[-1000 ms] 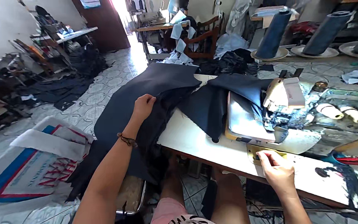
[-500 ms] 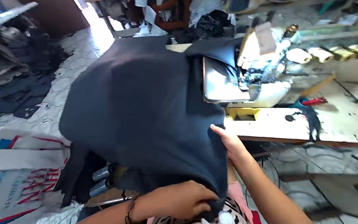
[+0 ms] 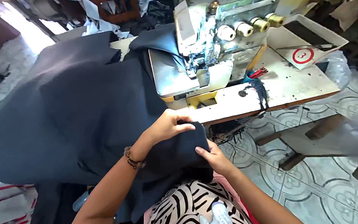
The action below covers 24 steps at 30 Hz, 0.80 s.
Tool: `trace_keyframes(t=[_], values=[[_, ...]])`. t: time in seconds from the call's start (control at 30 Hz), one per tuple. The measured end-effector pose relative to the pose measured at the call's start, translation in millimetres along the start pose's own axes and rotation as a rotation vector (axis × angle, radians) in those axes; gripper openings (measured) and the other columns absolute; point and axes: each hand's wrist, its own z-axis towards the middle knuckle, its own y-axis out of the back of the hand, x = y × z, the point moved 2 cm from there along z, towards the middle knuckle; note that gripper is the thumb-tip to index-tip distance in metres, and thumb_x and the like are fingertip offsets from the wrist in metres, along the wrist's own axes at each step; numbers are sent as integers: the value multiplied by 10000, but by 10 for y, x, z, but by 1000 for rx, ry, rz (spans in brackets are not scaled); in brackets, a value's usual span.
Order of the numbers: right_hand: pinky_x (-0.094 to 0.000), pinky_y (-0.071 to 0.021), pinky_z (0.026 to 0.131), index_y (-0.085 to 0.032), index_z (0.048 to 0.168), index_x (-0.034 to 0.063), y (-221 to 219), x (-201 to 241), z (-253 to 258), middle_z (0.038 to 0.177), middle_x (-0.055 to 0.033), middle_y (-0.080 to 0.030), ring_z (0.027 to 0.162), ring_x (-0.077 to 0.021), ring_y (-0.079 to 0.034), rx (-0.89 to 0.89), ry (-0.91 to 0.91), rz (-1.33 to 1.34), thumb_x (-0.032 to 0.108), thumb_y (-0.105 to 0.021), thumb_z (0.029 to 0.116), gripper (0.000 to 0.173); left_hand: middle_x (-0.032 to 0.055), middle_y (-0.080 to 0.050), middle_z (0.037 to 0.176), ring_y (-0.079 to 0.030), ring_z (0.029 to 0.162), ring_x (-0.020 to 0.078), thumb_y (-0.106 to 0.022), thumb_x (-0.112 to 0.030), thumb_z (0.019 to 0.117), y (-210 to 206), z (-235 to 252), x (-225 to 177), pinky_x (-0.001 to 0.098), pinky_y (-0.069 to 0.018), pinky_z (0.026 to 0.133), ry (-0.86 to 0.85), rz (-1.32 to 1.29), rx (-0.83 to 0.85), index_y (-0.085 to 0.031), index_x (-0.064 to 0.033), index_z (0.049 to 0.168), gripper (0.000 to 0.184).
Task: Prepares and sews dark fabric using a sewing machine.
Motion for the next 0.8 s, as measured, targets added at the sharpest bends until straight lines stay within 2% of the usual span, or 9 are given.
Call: trace_keyframes(t=[0.2,0.3,0.4,0.47,0.53,0.6,0.67,0.73,0.8], values=[[-246,-579,909,-575,1283,35,112,252,357,1063,54,-721,977,-14,-686,199,-67,4,167,-556,1007,307,24,-736,886,-677,810,22,-703,-86,943,-18,-42,-90,197,-572,772,6,47,6,-751,-24,953,80],[-253,-567,888,-624,1165,75,106,256,512,1003,60,-708,944,-11,-669,244,-75,35,108,-530,1022,174,21,-709,879,-659,824,39,-713,-87,926,-17,-48,-140,194,-556,772,-20,132,-21,-772,-50,954,75],[-206,-543,857,-669,1067,55,19,297,485,940,53,-684,907,27,-638,115,-36,-149,84,-537,1023,142,4,-576,824,-547,781,62,-701,-122,933,-74,-53,-147,188,-467,697,-42,168,-22,-778,-63,941,97],[-167,-521,832,-688,1008,51,1,347,365,898,66,-675,877,67,-615,76,56,-311,100,-520,1025,176,36,-612,832,-610,758,114,-665,-282,976,-114,-62,-155,273,-537,671,-74,219,73,-733,-52,994,241],[-158,-527,868,-714,1036,12,46,405,191,949,38,-712,919,75,-629,112,214,-424,120,-504,1030,236,32,-621,770,-627,711,156,-637,-572,921,-125,-32,-178,360,-536,633,-108,298,235,-667,-52,979,524],[-147,-529,858,-700,1052,39,153,504,8,959,54,-704,925,87,-624,141,346,-458,214,-490,1066,274,43,-649,758,-648,761,196,-681,-653,824,-71,3,-166,448,-512,773,-136,357,375,-685,-57,901,601],[-127,-518,869,-689,1132,209,336,646,-176,1024,166,-689,969,118,-607,129,427,-378,333,-483,1079,246,54,-679,756,-683,807,237,-746,-572,814,83,12,-124,570,-494,930,-141,498,421,-705,-80,832,494],[-122,-531,878,-708,1227,359,541,791,-375,1121,227,-707,1009,109,-634,14,457,-169,334,-550,1046,242,95,-712,817,-703,858,307,-809,-333,850,385,-36,-83,671,-460,964,-50,625,414,-733,-75,873,270],[-144,-573,829,-762,1125,346,735,930,-580,1051,178,-756,942,65,-689,-246,400,74,315,-677,954,194,121,-742,930,-706,970,351,-785,-218,897,751,-147,-8,729,-390,1039,115,682,393,-764,-78,994,172]])
